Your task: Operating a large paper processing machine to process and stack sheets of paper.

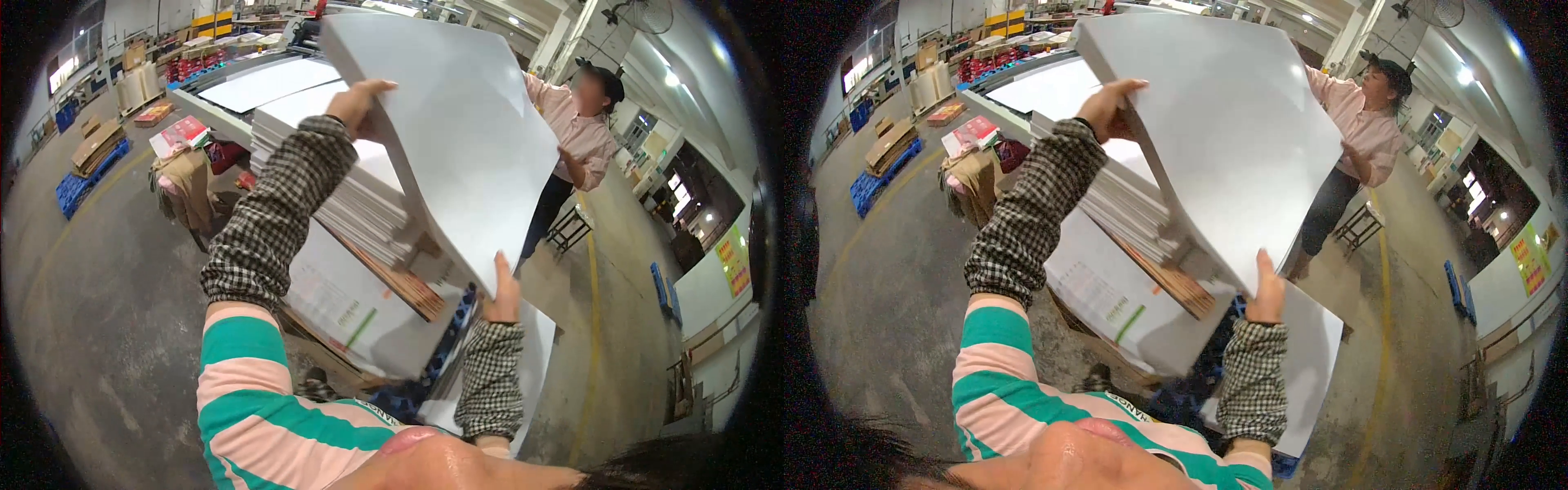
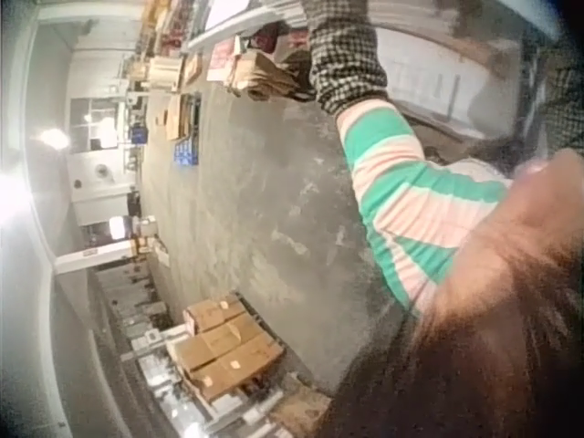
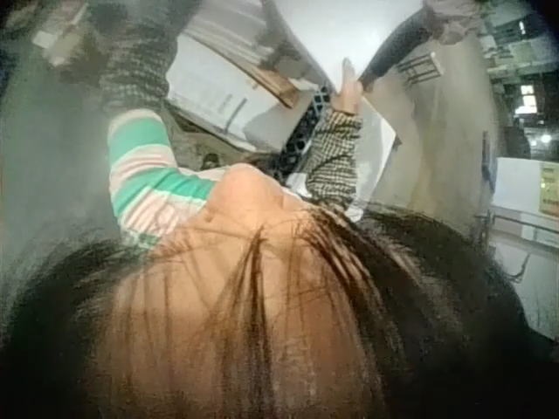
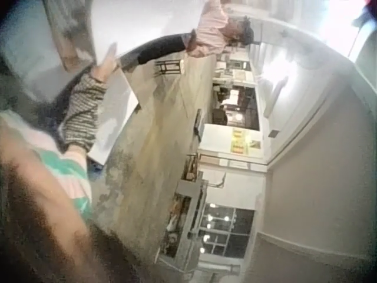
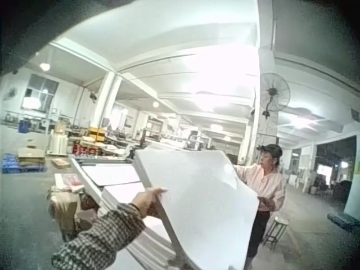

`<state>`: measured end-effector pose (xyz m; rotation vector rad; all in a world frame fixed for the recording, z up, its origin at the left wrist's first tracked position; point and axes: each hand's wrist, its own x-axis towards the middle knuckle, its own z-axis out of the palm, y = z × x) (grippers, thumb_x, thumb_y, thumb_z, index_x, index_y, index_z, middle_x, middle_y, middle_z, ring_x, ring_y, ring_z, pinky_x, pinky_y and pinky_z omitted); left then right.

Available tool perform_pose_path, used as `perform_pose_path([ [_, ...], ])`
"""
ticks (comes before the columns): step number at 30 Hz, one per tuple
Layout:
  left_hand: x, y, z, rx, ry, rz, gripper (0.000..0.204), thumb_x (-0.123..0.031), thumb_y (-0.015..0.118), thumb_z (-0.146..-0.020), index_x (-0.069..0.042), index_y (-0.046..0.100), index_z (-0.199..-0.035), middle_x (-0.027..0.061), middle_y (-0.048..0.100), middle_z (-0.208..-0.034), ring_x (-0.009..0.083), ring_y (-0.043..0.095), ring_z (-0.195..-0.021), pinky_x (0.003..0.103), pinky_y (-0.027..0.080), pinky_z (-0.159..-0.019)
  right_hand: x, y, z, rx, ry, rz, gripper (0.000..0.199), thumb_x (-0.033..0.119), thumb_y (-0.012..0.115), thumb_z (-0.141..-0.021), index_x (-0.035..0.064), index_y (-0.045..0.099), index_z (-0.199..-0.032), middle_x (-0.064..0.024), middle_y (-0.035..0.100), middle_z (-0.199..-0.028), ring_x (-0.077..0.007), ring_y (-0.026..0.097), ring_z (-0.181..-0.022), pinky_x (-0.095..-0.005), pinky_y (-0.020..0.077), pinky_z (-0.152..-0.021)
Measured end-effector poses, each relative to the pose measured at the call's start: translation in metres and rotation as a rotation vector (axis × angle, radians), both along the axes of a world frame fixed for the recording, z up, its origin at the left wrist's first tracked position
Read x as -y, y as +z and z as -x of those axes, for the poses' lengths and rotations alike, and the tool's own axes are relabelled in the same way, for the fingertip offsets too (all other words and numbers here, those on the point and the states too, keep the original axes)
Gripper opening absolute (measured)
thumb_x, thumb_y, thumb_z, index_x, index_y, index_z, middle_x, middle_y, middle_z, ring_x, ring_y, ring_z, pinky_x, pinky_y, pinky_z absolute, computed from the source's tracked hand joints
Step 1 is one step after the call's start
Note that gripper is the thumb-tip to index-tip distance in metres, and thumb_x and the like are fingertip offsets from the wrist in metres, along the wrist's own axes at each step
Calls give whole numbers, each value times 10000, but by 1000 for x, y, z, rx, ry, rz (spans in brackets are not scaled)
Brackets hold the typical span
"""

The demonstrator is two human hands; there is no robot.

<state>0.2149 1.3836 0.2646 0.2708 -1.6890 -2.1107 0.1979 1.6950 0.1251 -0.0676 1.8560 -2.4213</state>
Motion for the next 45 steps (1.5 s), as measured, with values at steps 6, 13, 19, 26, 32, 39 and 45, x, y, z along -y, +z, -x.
perform_pose_path([
  [6,117,-43,15,348,-62,173,573,-493,509,-739,60,476,-886,149,564,-648,220,594,-581,321,521,-573,53,56,37,38,97,-246,386,363,556,-761,-4,563,-879,-60,560,-725,-127,502,-571,-244,372,-446],
  [13,296,-115,12,427,629,721,738,-552,547,-695,110,479,-1015,220,558,-865,273,561,-798,346,443,-736,45,47,28,104,321,-330,430,351,432,-850,-19,466,-1067,-67,554,-942,-155,535,-796,-290,444,-649],
  [19,312,-111,60,458,195,895,792,-641,411,-713,81,516,-1022,295,481,-1044,330,458,-1031,352,354,-851,57,24,48,-159,196,147,520,409,294,-886,-11,356,-1187,-79,455,-1141,-179,447,-1016,-294,355,-851],
  [26,353,-121,60,423,257,499,775,-641,358,-738,62,548,-1004,166,563,-976,215,527,-843,310,398,-744,70,48,53,52,214,367,726,570,248,-827,-64,388,-1152,-98,509,-1089,-185,489,-963,-284,368,-839],
  [32,343,-113,65,473,272,252,761,-621,377,-740,78,547,-989,183,553,-987,217,513,-845,294,370,-759,80,47,59,30,181,361,692,555,248,-836,-47,400,-1140,-88,518,-1058,-174,495,-932,-278,371,-823],
  [39,344,-113,67,512,242,288,704,-581,426,-734,61,560,-987,170,553,-1008,233,508,-897,262,334,-832,103,15,67,-76,236,332,587,478,224,-876,0,353,-1191,-81,447,-1133,-177,435,-1010,-287,338,-860],
  [45,410,-154,70,223,203,1298,386,-162,529,-723,-94,464,-1097,227,537,-943,369,515,-898,361,423,-717,166,16,48,-84,101,372,537,439,226,-889,9,368,-1177,-79,452,-1128,-177,433,-1015,-296,337,-868],
])
